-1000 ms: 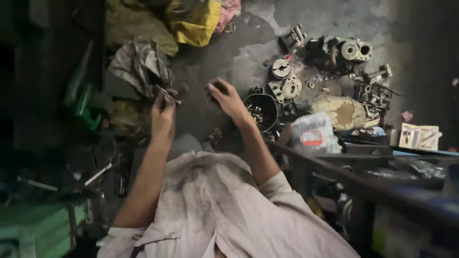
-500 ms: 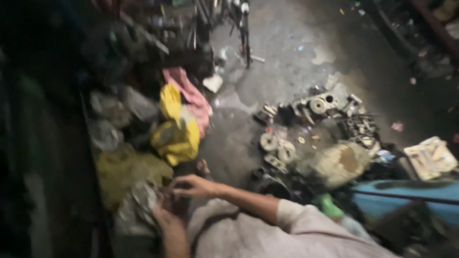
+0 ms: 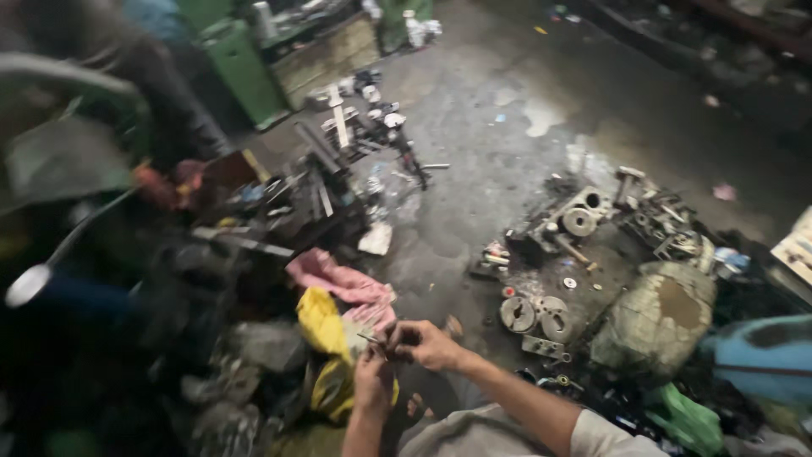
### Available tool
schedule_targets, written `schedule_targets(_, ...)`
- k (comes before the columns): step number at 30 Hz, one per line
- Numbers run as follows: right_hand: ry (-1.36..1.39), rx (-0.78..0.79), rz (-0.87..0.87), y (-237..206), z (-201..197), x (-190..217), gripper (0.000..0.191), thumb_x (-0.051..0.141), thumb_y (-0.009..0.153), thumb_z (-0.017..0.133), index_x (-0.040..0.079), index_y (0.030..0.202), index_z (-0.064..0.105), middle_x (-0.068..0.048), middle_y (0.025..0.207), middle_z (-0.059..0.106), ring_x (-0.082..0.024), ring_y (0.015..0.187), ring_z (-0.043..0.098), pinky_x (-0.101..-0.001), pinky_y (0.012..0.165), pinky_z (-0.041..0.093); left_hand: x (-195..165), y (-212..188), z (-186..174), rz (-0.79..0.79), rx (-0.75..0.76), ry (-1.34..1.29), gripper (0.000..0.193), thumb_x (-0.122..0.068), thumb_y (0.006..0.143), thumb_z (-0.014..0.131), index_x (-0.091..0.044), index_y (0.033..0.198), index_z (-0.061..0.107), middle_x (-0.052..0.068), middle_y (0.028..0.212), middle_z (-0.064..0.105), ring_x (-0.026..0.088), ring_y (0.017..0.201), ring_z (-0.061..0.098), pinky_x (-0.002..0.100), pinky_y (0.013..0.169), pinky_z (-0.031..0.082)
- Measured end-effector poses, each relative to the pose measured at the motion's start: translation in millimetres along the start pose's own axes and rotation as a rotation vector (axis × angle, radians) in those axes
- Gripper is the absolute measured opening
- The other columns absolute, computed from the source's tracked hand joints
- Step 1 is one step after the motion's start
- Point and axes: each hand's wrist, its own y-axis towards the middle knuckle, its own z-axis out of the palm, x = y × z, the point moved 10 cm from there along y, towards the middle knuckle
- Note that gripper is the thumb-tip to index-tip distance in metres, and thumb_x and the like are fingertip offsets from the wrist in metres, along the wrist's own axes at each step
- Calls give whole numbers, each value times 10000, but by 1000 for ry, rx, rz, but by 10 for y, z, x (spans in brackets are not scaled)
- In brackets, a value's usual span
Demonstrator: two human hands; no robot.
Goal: The person operates a lathe to machine a cylindrical metal part, then moves to a workbench to assemble small components into an engine block using a hammer and punch. The person applies lubricant and taps parts into place.
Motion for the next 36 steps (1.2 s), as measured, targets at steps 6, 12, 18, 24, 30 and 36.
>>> schedule_targets(6, 24, -219, -135, 556, -1712, 292, 110, -65, 988, 646, 24, 1030, 597, -19, 984, 650, -100, 907, 613, -269, 779, 519, 380, 1748, 1003, -92, 170, 351, 450, -274, 1051, 547, -19, 1420, 560, 95, 1184, 645, 210, 1041, 595, 349, 913, 495)
schedule_targets(12, 41, -572, -165, 823, -3421, 1087, 329, -15, 964, 678, 102, 1225, 514, -13, 1018, 634, -120, 919, 597, -277, 768, 514, 982, 3288, 2292, -221, 287, 756, 576, -459, 994, 385, -117, 1451, 465, 14, 1236, 643, 124, 1107, 598, 287, 937, 477)
schedule_targets(18, 88, -733, -250, 1105, -4791, 2453, 547, -79, 924, 584, 138, 1413, 472, -3, 1141, 651, -123, 1023, 622, -289, 835, 540, 1292, 4577, 3919, -11, 657, 809, 679, -617, 1069, 343, -58, 1426, 488, 70, 1088, 516, 203, 986, 499, 343, 884, 442)
schedule_targets(24, -416, -864, -383, 1314, -5705, 3861, 661, -141, 834, 582, 90, 1448, 504, -169, 1213, 705, -248, 1165, 684, -354, 990, 535, 1323, 5591, 5239, 368, 744, 865, 586, -556, 1045, 446, 5, 969, 596, 158, 1351, 461, 268, 1278, 485, 366, 1078, 410)
schedule_targets(30, -514, -881, -383, 1932, -7079, 4195, 621, -93, 879, 627, 88, 1449, 462, -169, 1228, 685, -282, 1132, 704, -345, 943, 548, 1556, 6754, 6148, 495, 638, 1046, 593, -462, 1034, 405, 72, 1049, 663, 189, 1334, 471, 301, 1277, 405, 399, 1071, 365)
schedule_targets(36, -483, -818, -204, 2840, -9252, 3619, 626, -105, 775, 500, 6, 1390, 538, -224, 1383, 662, -290, 1310, 617, -406, 1015, 522, 1437, 8462, 7308, 459, 650, 665, 544, -445, 1077, 410, -24, 733, 414, 153, 1090, 515, 219, 944, 454, 322, 735, 350)
